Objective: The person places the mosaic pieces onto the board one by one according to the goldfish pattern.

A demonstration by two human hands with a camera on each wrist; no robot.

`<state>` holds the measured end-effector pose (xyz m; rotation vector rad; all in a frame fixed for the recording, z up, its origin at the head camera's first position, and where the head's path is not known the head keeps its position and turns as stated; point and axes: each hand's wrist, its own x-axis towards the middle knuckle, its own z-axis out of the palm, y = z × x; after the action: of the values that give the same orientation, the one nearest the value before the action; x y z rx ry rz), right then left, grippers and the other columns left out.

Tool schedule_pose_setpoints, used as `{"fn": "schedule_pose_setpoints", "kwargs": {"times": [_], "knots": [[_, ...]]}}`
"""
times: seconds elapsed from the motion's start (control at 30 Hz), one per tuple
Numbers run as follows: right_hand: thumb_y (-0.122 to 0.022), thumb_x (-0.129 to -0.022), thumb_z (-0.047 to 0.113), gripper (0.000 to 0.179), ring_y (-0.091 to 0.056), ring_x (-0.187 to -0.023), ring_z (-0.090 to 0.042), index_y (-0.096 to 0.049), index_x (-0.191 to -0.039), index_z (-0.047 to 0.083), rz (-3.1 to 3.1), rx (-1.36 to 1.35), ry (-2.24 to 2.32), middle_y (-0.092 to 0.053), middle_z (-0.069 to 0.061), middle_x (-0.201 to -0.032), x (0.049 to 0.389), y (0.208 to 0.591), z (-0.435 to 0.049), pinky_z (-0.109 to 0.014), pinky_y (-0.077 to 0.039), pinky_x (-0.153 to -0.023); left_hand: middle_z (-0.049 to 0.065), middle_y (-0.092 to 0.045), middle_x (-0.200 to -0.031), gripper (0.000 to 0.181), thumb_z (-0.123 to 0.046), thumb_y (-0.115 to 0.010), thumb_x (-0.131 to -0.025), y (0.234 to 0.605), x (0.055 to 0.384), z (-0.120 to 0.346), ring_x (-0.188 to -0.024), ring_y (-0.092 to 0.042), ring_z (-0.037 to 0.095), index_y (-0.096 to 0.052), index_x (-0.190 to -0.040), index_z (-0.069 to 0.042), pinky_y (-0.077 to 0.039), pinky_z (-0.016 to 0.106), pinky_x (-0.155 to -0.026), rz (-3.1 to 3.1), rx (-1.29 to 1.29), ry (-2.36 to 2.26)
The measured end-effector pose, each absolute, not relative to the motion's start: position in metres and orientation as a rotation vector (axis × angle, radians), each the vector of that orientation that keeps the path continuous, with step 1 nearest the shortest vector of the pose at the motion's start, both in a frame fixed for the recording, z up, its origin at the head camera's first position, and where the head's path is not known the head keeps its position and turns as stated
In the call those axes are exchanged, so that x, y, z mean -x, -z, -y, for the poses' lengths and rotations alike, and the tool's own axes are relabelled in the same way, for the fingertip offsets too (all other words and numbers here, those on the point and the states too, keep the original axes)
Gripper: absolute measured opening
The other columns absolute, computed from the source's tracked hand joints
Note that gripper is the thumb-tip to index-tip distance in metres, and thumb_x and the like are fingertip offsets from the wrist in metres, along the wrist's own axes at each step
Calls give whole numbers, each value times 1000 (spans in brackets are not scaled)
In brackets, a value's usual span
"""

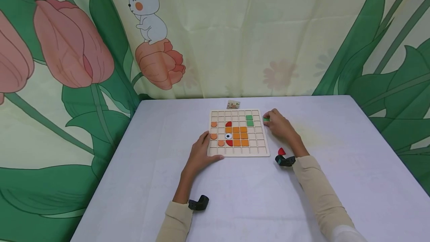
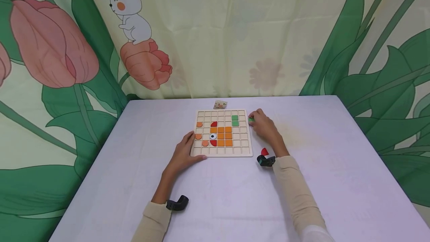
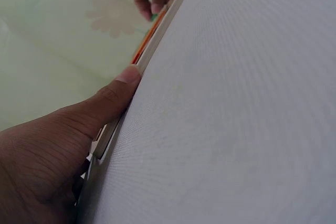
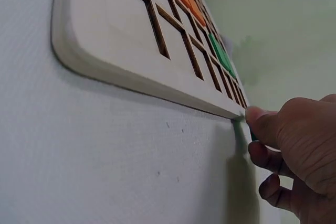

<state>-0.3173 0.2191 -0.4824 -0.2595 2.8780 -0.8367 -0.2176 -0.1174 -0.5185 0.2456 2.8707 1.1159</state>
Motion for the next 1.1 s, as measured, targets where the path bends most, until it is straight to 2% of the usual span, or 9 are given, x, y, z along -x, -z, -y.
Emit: {"fn": "schedule_pose_setpoints", "kwargs": {"times": [0.47, 1.1], "knots": [[-62, -108, 13, 30, -53, -119, -35, -62, -133, -3, -2864, 373, 803, -52, -20, -136, 321, 477, -197, -54, -49, -112, 14, -29, -174, 114, -46, -91, -82, 513, 220, 116, -158, -35, 37, -27, -169, -7, -39, 54, -126, -2875, -254, -1134], [-65, -106, 11, 32, -54, -124, -35, -62, -135, -2, -2854, 378, 822, -53, -20, -139, 321, 486, -194, -54, -46, -118, 14, -30, -174, 113, -46, -91, -82, 516, 218, 116, -159, -34, 37, -29, -168, -7, -38, 53, -127, -2871, -244, -1090]]}}
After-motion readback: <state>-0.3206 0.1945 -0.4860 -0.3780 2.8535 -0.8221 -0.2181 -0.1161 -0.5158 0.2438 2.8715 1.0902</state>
